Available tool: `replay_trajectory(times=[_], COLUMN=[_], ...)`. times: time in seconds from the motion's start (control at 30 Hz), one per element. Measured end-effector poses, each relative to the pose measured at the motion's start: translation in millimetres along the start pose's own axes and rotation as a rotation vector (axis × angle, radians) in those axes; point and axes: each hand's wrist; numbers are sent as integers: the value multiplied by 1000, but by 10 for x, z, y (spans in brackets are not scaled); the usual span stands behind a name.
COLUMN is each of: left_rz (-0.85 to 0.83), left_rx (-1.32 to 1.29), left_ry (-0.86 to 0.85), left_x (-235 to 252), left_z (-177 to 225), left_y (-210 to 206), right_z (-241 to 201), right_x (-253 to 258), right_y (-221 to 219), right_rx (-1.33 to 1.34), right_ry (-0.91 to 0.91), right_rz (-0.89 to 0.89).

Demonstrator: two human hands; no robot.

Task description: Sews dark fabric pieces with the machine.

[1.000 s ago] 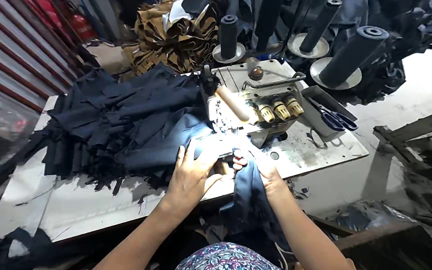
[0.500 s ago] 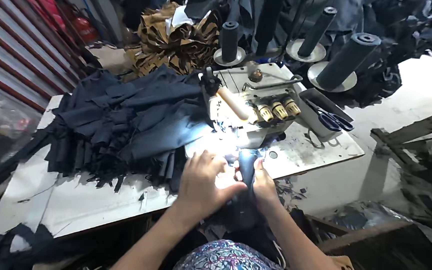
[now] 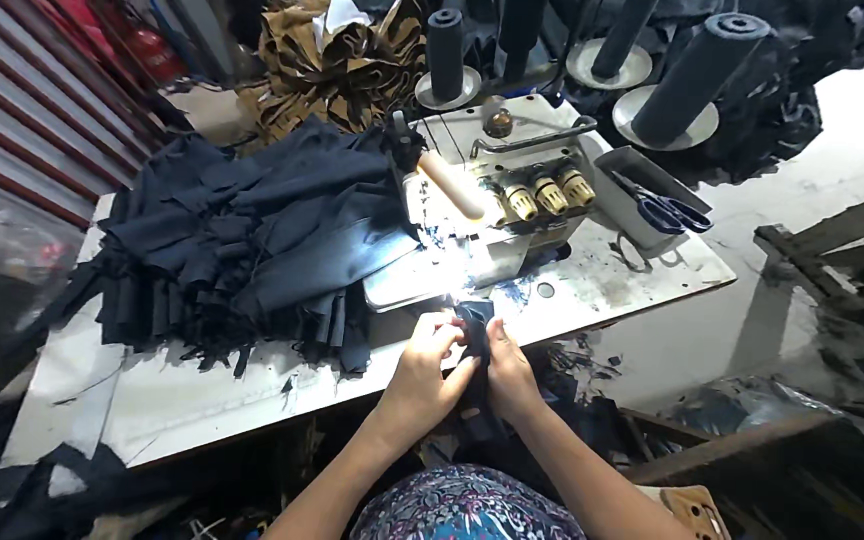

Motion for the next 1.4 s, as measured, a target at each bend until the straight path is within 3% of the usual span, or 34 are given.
replay_trajectory(times=[0.17,0.33,0.47,0.7,0.83,0.9,0.97,1.1,1.2,1.3,1.4], left_rz=[62,230,250,244,286,340,396,252,41,-129,-16], left_rx=[75,25,99,284,300,341,440,346,28,-374,-690], left_ry=[-71,189,162,33,66,91,66,-86,-219,-228,-192], left_x=[-22,21,25,-60,-170,-215,-246,-264,-165,-100,-80], left_z=[-68,0,51,80,34,-19,-18,437,665,665,629], left_y=[-7,462,643,762,923,1053,1147,1007,762,858,1211], right_z=[36,-169,-231,-322,-370,-424,-513,-601,-589,-527,-485], right_x=[-2,132,151,246,290,250,200,5,-162,-115,37], right_y=[94,326,372,409,553,622,656,397,144,163,463], right_rx=[-22,-171,-196,4,206,309,404,287,8,48,187], right_ry=[-36,20,-28,-123,-63,1,67,-56,7,25,32], right_rz=[-61,-116,-140,152,138,8,-232,-532,-739,-918,-979])
Point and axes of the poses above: each hand's wrist, its own x-axis towards the middle knuckle, its own y-axis out of the back of the hand, z = x × y, and after that the axes turned 1 degree about x, right-handed
